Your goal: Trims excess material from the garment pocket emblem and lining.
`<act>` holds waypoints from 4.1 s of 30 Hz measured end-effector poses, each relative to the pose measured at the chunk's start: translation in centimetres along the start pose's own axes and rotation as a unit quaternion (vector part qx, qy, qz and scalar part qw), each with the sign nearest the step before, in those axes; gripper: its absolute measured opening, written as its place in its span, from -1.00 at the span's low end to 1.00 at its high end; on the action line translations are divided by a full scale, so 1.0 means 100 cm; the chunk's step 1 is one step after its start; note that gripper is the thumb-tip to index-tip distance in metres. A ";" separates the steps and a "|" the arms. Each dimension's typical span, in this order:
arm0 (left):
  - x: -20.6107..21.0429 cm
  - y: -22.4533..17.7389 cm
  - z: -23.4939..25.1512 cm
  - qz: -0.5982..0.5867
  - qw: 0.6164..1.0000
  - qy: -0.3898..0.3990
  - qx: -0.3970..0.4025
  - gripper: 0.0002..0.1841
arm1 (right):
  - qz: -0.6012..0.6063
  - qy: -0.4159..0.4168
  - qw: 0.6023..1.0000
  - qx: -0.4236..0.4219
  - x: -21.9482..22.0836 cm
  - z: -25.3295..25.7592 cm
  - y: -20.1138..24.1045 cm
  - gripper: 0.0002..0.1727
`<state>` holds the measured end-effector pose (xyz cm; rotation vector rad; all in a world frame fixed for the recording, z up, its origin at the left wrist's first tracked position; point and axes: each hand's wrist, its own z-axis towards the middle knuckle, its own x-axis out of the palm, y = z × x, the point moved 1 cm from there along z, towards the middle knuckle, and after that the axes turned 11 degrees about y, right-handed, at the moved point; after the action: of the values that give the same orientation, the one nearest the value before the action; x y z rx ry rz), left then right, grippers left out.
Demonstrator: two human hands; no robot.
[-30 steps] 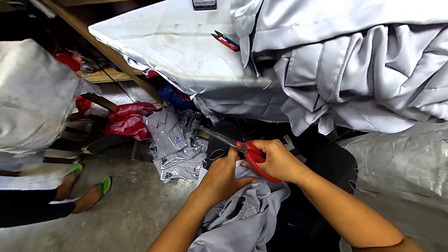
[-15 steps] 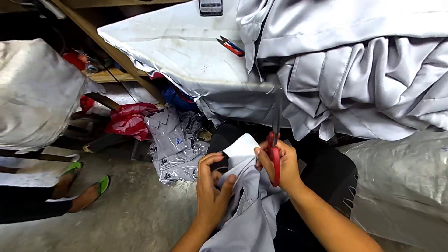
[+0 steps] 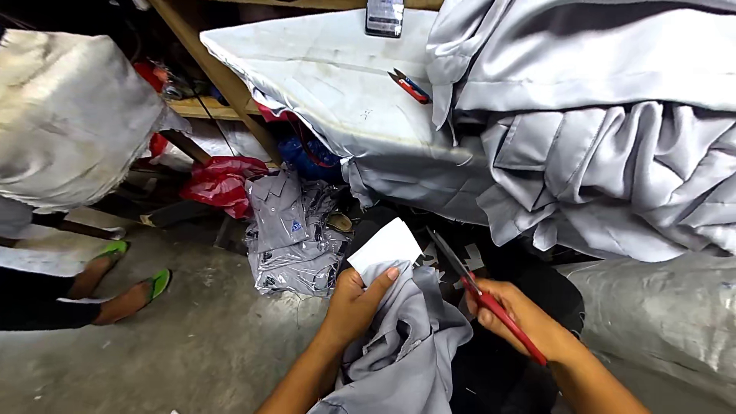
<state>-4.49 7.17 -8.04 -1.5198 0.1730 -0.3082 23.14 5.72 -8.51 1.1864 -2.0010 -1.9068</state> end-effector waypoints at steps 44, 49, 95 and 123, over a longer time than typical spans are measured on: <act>-0.014 0.007 0.009 0.110 0.979 0.164 0.057 -0.82 | -0.031 0.153 0.986 -0.051 -0.019 0.000 -0.010 -0.24; -0.017 0.005 0.013 0.145 0.966 0.211 0.045 -0.77 | -0.057 0.162 0.984 -0.050 -0.025 -0.006 -0.010 -0.27; -0.024 0.002 0.017 0.141 0.949 0.281 0.024 -0.73 | -0.019 0.163 0.984 -0.066 -0.010 0.003 -0.017 -0.24; 0.000 -0.015 0.039 0.347 0.843 0.411 -0.008 -0.52 | -0.020 -0.048 0.998 -0.041 -0.001 0.020 0.017 -0.50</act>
<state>-3.41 10.85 -6.34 -1.1515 1.3783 -0.3489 21.26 7.16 -7.32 1.1445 -1.9375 -2.0820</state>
